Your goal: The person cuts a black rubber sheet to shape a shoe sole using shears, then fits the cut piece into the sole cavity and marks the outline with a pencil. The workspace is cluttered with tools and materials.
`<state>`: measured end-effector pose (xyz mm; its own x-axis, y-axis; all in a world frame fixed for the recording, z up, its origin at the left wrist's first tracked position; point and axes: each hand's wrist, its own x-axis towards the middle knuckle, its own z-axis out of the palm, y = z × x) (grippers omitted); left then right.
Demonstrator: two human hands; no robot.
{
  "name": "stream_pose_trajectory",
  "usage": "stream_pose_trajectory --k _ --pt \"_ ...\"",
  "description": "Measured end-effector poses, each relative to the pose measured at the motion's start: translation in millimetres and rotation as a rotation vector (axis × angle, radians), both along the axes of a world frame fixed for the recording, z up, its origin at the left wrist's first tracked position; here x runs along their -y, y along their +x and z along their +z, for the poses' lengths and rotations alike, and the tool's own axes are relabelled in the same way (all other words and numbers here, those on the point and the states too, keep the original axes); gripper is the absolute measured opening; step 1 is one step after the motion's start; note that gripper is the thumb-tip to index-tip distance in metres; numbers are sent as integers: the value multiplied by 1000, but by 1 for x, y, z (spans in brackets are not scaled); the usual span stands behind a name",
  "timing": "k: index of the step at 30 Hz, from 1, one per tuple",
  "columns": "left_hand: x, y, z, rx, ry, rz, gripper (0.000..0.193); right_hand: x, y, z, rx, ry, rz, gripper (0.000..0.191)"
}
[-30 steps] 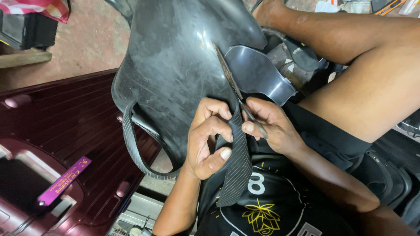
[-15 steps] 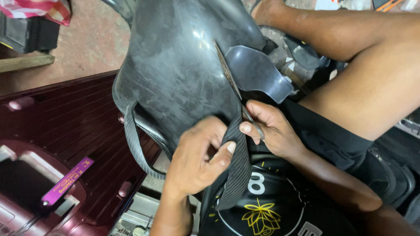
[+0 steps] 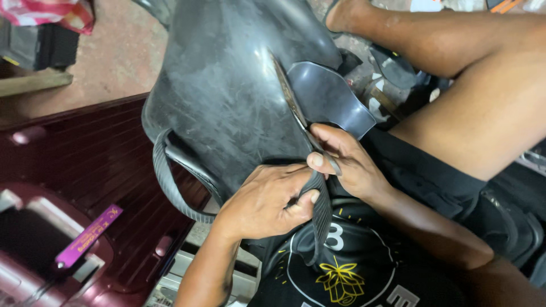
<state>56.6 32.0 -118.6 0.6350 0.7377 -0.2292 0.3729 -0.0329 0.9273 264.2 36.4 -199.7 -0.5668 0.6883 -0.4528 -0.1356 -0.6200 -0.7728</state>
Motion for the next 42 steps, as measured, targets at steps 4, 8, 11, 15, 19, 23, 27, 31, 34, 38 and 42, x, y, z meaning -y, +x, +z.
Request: stream_pose_trajectory --k 4,8,11,15,19,23,27,31,34,38,42 --pt "6 -3 -5 61 -46 27 25 7 -3 3 -26 29 -35 40" --pt "13 -12 -4 152 -108 55 26 17 -12 4 -118 -33 -124 40" --pt "17 -16 -5 176 -96 64 27 27 -18 4 -179 -105 -186 41" --pt "20 -20 -6 246 -116 75 30 37 -22 2 -272 -130 -245 35" --pt "21 -22 -5 250 -131 70 31 42 -23 1 -240 -141 -247 32" --pt "19 -20 -6 196 -116 43 29 36 -23 4 -180 -91 -211 40" --pt "17 -15 -10 128 -84 -18 25 24 -28 6 -321 -124 -249 62" --pt "17 -17 -12 170 -72 -7 24 21 -35 4 -280 -46 -236 70" --pt "18 -19 -15 192 -71 -15 22 25 -39 2 -301 -72 -280 73" --pt "21 -23 -17 193 -111 15 23 32 -46 -1 -373 -81 -313 75" --pt "22 -32 -9 288 -183 66 22 37 -57 1 -461 -152 -397 74"
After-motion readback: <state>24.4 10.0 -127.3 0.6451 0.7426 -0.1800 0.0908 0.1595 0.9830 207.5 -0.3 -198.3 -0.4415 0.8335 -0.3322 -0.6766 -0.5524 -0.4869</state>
